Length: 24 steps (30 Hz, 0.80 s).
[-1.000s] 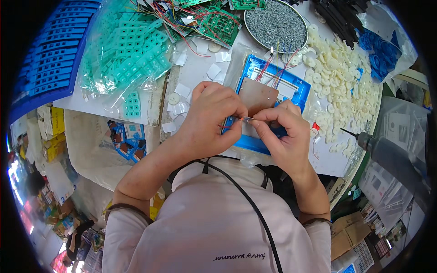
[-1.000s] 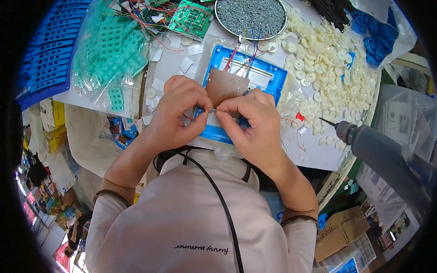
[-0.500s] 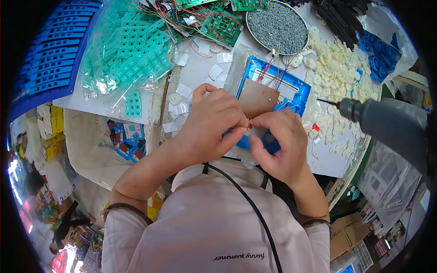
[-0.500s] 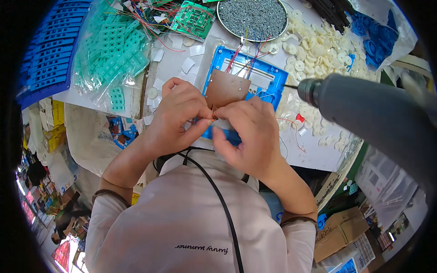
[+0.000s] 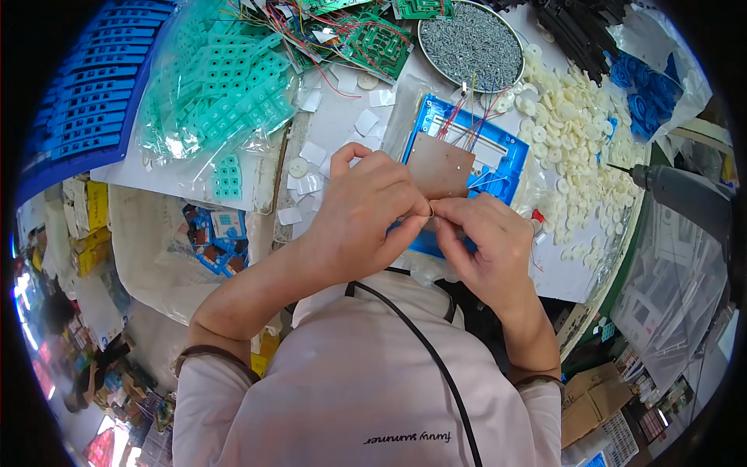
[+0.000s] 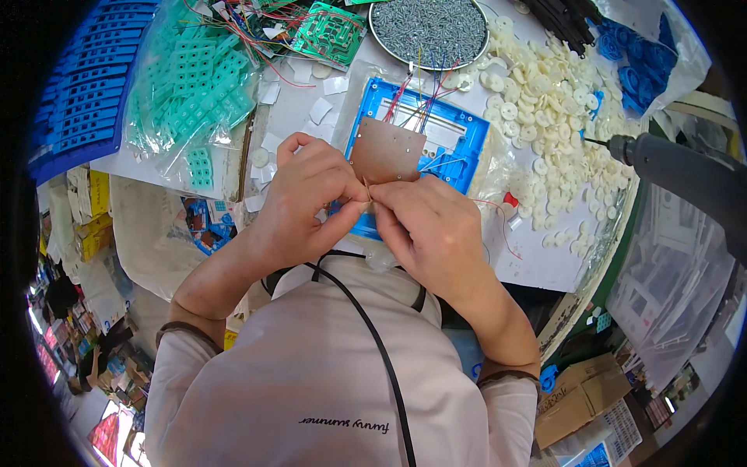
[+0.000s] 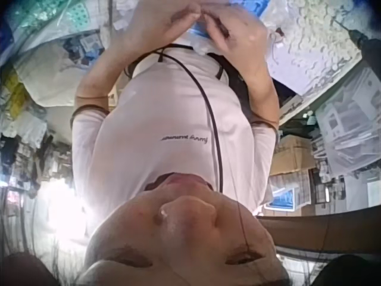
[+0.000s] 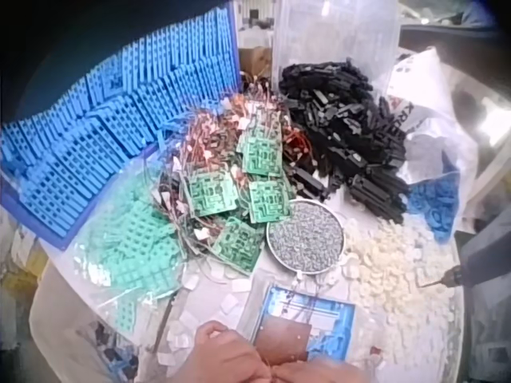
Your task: Assemble electronic toys by placing circuit boards into plastic casings and fastening them with an electric screwdriver.
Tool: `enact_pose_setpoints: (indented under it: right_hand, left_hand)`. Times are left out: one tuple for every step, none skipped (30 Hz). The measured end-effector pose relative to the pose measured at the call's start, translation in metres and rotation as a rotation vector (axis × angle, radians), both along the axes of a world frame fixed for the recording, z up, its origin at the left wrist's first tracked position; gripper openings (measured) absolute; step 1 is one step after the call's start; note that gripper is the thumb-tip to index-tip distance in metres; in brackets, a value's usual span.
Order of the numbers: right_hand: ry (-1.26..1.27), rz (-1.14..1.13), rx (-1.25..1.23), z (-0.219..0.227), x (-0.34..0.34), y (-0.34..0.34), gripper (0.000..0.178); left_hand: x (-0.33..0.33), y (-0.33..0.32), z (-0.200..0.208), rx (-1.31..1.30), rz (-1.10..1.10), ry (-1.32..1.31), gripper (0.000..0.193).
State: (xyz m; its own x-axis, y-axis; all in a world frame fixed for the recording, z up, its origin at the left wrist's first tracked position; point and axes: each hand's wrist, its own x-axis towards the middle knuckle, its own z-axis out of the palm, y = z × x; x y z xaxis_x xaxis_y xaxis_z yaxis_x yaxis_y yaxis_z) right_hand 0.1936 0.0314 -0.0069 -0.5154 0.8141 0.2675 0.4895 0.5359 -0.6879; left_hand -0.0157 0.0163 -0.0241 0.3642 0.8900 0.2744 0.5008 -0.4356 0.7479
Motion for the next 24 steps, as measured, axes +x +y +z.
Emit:
enact_pose_setpoints:
  right_hand:
    - [-0.001,-0.025,-0.013,-0.001,0.0,-0.003,0.02]
    - [-0.002,-0.05,-0.026,-0.001,-0.001,-0.004,0.02]
    - [-0.005,-0.057,-0.036,-0.001,-0.001,-0.005,0.021]
    - [-0.009,-0.064,-0.047,0.0,-0.001,-0.005,0.021]
    - [-0.012,-0.071,-0.058,0.0,-0.002,-0.005,0.022]
    - [0.009,-0.053,-0.013,-0.002,-0.002,-0.005,0.022]
    - [0.031,-0.035,0.033,-0.005,-0.003,-0.004,0.023]
    - [0.052,-0.016,0.078,-0.008,-0.004,-0.004,0.024]
    - [0.044,0.004,0.118,-0.01,-0.004,-0.005,0.025]
    - [0.035,0.025,0.159,-0.011,-0.003,-0.006,0.026]
    - [0.027,0.045,0.199,-0.012,-0.002,-0.007,0.028]
    - [0.028,0.059,0.213,-0.014,-0.003,-0.007,0.028]
    - [0.029,0.072,0.227,-0.017,-0.003,-0.008,0.028]
    - [0.03,0.086,0.241,-0.018,-0.003,-0.009,0.029]
    - [0.03,0.092,0.262,-0.019,-0.003,-0.008,0.028]
    - [0.029,0.098,0.283,-0.02,-0.004,-0.006,0.027]
    - [0.028,0.103,0.304,-0.02,-0.004,-0.005,0.026]
    - [0.017,0.115,0.322,-0.021,-0.004,-0.004,0.025]
    - [0.006,0.126,0.341,-0.022,-0.004,-0.003,0.024]
    - [-0.005,0.137,0.36,-0.022,-0.003,-0.002,0.023]
    - [-0.013,0.149,0.365,-0.023,-0.002,-0.001,0.023]
    - [-0.022,0.162,0.371,-0.023,-0.001,0.0,0.023]
    - [-0.03,0.174,0.376,-0.023,0.0,0.001,0.023]
    - [-0.05,0.172,0.384,-0.023,0.0,0.002,0.024]
  left_hand:
    - [0.001,0.0,0.0,0.007,0.004,0.003,0.013]
    - [0.001,0.0,0.0,0.006,0.007,0.001,0.013]
    - [0.002,0.0,0.0,0.006,0.012,0.0,0.013]
    - [0.002,0.0,0.0,0.005,0.016,-0.001,0.013]
    - [0.002,0.0,0.0,-0.003,0.018,0.014,0.013]
    - [0.001,0.0,0.001,-0.012,0.02,0.029,0.013]
    - [0.0,0.001,0.001,-0.021,0.021,0.044,0.013]
    - [-0.001,0.002,0.002,-0.03,0.031,0.06,0.013]
    - [-0.001,0.003,0.002,-0.041,0.041,0.075,0.013]
    - [-0.002,0.003,0.003,-0.052,0.052,0.091,0.012]
    - [-0.003,0.004,0.004,-0.096,0.05,0.084,0.012]
    - [-0.004,0.003,0.005,-0.141,0.051,0.08,0.012]
    - [-0.005,0.003,0.006,-0.186,0.051,0.075,0.013]
    - [-0.005,0.003,0.007,-0.205,0.047,0.039,0.013]
    - [-0.005,0.005,0.006,-0.223,0.037,0.0,0.014]
    - [-0.005,0.007,0.006,-0.24,0.027,-0.038,0.015]
    - [-0.006,0.009,0.006,-0.33,0.02,-0.104,0.015]
    - [-0.008,0.01,0.006,-0.419,0.018,-0.167,0.015]
    - [-0.01,0.011,0.006,-0.508,0.015,-0.231,0.016]
    - [-0.012,0.013,0.008,-0.549,-0.012,-0.214,0.016]
    - [-0.013,0.015,0.012,-0.59,-0.04,-0.198,0.016]
    - [-0.014,0.016,0.013,-0.632,-0.069,-0.182,0.016]
    - [-0.014,0.015,0.013,-0.579,-0.075,-0.177,0.016]
    - [-0.013,0.014,0.01,-0.528,-0.079,-0.172,0.016]
